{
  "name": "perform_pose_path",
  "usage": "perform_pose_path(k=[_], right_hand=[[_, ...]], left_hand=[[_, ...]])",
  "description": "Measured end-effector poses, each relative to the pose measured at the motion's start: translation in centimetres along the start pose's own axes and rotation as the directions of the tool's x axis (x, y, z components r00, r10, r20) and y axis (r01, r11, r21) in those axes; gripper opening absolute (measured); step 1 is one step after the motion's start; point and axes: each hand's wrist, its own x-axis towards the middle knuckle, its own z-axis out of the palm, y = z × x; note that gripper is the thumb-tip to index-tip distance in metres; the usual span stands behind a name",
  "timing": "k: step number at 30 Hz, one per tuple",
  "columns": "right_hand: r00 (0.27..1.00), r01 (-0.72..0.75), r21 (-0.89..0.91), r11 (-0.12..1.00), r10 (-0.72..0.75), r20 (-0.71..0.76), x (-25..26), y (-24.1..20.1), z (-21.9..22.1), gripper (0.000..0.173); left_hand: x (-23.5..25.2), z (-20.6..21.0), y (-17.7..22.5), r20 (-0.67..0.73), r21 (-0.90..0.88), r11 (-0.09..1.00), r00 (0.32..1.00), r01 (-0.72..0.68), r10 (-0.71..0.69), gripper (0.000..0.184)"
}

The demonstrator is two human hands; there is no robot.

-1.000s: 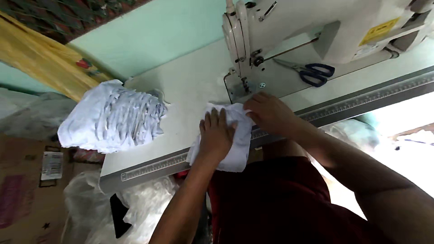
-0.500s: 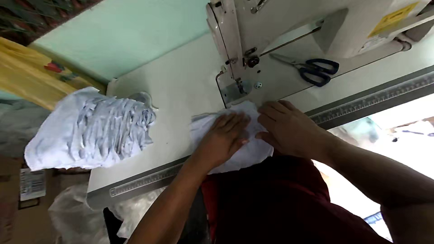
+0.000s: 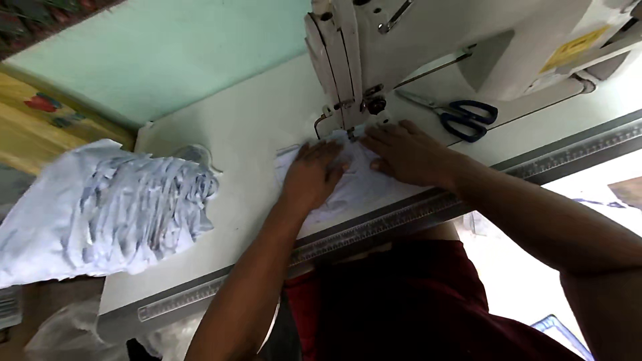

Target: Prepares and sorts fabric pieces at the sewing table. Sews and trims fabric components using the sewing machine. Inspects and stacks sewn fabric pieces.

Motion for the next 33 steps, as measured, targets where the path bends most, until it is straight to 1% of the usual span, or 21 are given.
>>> perform_pose_path(k=[2,6,8,10,11,13,14,16,17,19,21,22,23,24,26,28,29,30,31,32,33], right_hand=[[1.000,0.001,0.016,1.000,-0.001,0.003,0.5,0.4,0.0,0.059],[0.999,0.028,0.013,1.000,-0.028,-0.018,1.3,1.2,0.3,0.059],[1.000,0.014,0.028,1.000,-0.013,-0.018,1.2,1.1,0.2,0.059],[1.000,-0.010,0.054,0.998,0.012,-0.019,0.4,0.4,0.1,0.060],[0.999,-0.011,0.064,0.998,0.014,-0.042,-0.3,0.0,0.1,0.059],[0.996,-0.019,0.070,0.997,0.025,-0.090,-2.0,-1.4,0.3,0.059],[0.993,-0.015,0.067,0.998,0.022,-0.112,-2.9,-1.9,0.3,0.059],[0.995,0.000,0.070,0.998,0.007,-0.103,-4.3,-2.3,0.1,0.061],[0.992,0.014,0.078,0.997,-0.004,-0.125,-4.9,-2.2,0.2,0.062],[0.985,0.023,0.103,0.994,-0.005,-0.171,-6.0,-1.7,0.3,0.061],[0.973,0.027,0.112,0.993,0.000,-0.230,-7.0,-1.1,0.0,0.060],[0.965,0.025,0.119,0.993,0.007,-0.263,-7.4,-0.9,-0.4,0.060],[0.957,0.015,0.126,0.992,0.023,-0.290,-7.7,-0.7,-0.8,0.059],[0.948,0.000,0.130,0.991,0.042,-0.317,-8.0,-0.6,-1.2,0.058],[0.929,-0.032,0.149,0.988,0.084,-0.361,-8.5,-0.5,-1.8,0.056],[0.913,-0.037,0.160,0.986,0.098,-0.396,-8.9,-0.5,-2.2,0.054],[0.908,-0.033,0.166,0.986,0.099,-0.408,-9.2,-0.4,-2.4,0.054],[0.904,-0.025,0.171,0.985,0.095,-0.417,-9.6,-0.4,-2.6,0.054],[0.902,-0.017,0.172,0.985,0.089,-0.422,-10.1,-0.3,-2.8,0.054],[0.899,-0.008,0.168,0.986,0.081,-0.430,-10.6,-0.1,-3.1,0.054],[0.890,0.003,0.159,0.987,0.070,-0.450,-11.1,0.2,-3.3,0.054]], left_hand=[[0.1,0.0,-0.4,0.027,-0.009,1.000,0.999,0.025,-0.025,0.052],[0.6,0.1,-0.8,0.036,0.008,1.000,0.999,0.018,-0.019,0.053],[0.6,-0.2,-0.5,0.055,0.017,0.999,0.998,0.033,-0.034,0.054],[0.1,-0.4,0.0,0.092,0.042,0.999,0.995,0.032,-0.036,0.055],[-0.4,-0.5,-0.2,0.096,0.058,0.998,0.995,0.015,-0.021,0.056],[-2.0,-0.8,-1.7,0.062,0.075,0.997,0.998,0.003,-0.008,0.059],[-3.0,-1.1,-2.9,0.046,0.080,0.996,0.999,0.026,-0.029,0.060],[-5.3,-2.5,-5.6,0.012,0.085,0.988,0.991,0.132,-0.133,0.059],[-6.5,-3.4,-6.9,-0.009,0.094,0.976,0.980,0.197,-0.197,0.058],[-8.8,-5.0,-8.8,-0.023,0.146,0.923,0.934,0.356,-0.357,0.058],[-9.9,-6.6,-9.6,-0.033,0.206,0.848,0.870,0.487,-0.492,0.059],[-9.8,-7.2,-9.2,-0.046,0.212,0.824,0.848,0.525,-0.529,0.057],[-9.1,-7.6,-8.1,-0.063,0.189,0.824,0.844,0.534,-0.533,0.053],[-7.9,-7.7,-6.7,-0.097,0.153,0.851,0.865,0.503,-0.493,0.049],[-5.0,-6.5,-3.8,-0.137,0.064,0.929,0.925,0.364,-0.353,0.041],[-1.6,-4.1,-2.0,-0.127,-0.023,0.975,0.967,0.222,-0.223,0.037],[0.0,-2.8,-1.4,-0.106,-0.054,0.980,0.975,0.190,-0.195,0.036],[1.4,-1.7,-1.0,-0.079,-0.070,0.979,0.978,0.189,-0.195,0.034],[2.5,-1.0,-0.7,-0.038,-0.058,0.975,0.975,0.217,-0.219,0.028],[3.4,-0.9,-0.4,0.031,-0.030,0.964,0.964,0.264,-0.263,0.024],[4.1,-1.2,-0.3,0.104,0.002,0.954,0.949,0.299,-0.298,0.024]])
